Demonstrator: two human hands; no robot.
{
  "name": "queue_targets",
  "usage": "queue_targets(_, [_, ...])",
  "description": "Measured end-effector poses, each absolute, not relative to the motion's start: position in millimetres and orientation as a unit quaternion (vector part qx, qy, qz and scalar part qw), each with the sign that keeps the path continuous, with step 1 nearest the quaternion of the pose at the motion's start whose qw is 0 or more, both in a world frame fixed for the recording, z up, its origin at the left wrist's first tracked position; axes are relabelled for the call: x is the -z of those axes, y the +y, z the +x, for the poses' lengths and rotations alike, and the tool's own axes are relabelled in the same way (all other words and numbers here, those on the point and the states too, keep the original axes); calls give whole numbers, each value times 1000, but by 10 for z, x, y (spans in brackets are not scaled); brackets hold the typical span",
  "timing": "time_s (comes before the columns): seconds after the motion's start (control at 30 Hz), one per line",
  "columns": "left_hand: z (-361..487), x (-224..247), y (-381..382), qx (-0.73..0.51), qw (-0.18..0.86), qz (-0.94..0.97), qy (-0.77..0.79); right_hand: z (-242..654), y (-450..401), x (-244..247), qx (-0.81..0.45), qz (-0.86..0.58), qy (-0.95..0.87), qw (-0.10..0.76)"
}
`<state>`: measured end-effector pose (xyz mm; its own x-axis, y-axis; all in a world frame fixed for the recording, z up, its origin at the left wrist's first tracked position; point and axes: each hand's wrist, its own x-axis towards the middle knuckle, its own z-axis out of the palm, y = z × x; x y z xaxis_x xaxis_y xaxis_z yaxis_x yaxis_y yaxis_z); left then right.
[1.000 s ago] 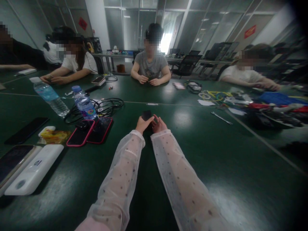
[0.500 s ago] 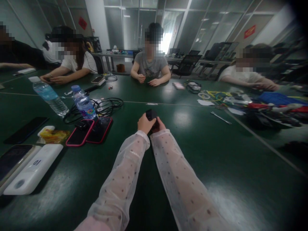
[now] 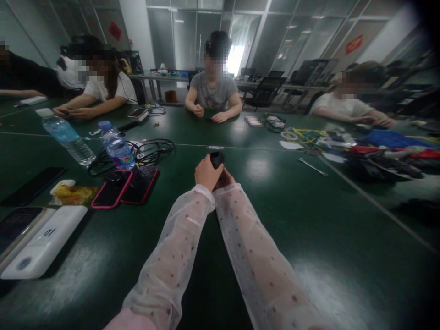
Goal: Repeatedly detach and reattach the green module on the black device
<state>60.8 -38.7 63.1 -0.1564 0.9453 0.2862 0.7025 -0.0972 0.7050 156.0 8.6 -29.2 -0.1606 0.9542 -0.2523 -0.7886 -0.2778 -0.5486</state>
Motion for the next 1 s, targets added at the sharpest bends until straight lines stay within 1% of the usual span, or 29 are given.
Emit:
queue_targets(0.07, [537, -644, -329, -421, 188, 621, 634, 1562, 71, 251, -746, -286, -127, 588])
queue_targets(0.13, [459, -622, -248, -473, 247, 588, 608, 1556, 76, 210, -743, -299, -99, 591])
queue_targets(0.17, [421, -602, -207, -502, 292, 563, 588, 1551, 82, 194, -739, -305, -87, 594])
queue_targets(0.23, [348, -555, -142, -547, 419, 478, 545, 1542, 95, 174, -734, -319, -72, 595])
queue_targets(0.33, [258, -479, -118, -557, 617, 314, 459, 1538, 99, 170, -741, -319, -72, 587])
queue_targets(0.37, [233, -448, -126, -553, 667, 267, 422, 1540, 95, 173, -746, -309, -79, 584])
queue_targets(0.43, [193, -367, -146, -543, 734, 194, 358, 1548, 85, 176, -757, -283, -98, 581])
queue_targets(0.5, [166, -263, -153, -535, 761, 144, 337, 1560, 79, 175, -761, -272, -105, 579])
queue_targets(0.63, [147, -98, -114, -538, 774, 100, 319, 1588, 91, 172, -763, -275, -99, 577])
queue_targets(0.87, [175, -124, -110, -538, 755, 111, 357, 1605, 103, 190, -764, -271, -95, 578])
queue_targets(1.0, [198, -86, -95, -538, 745, 124, 375, 1614, 93, 111, -750, -277, -111, 590])
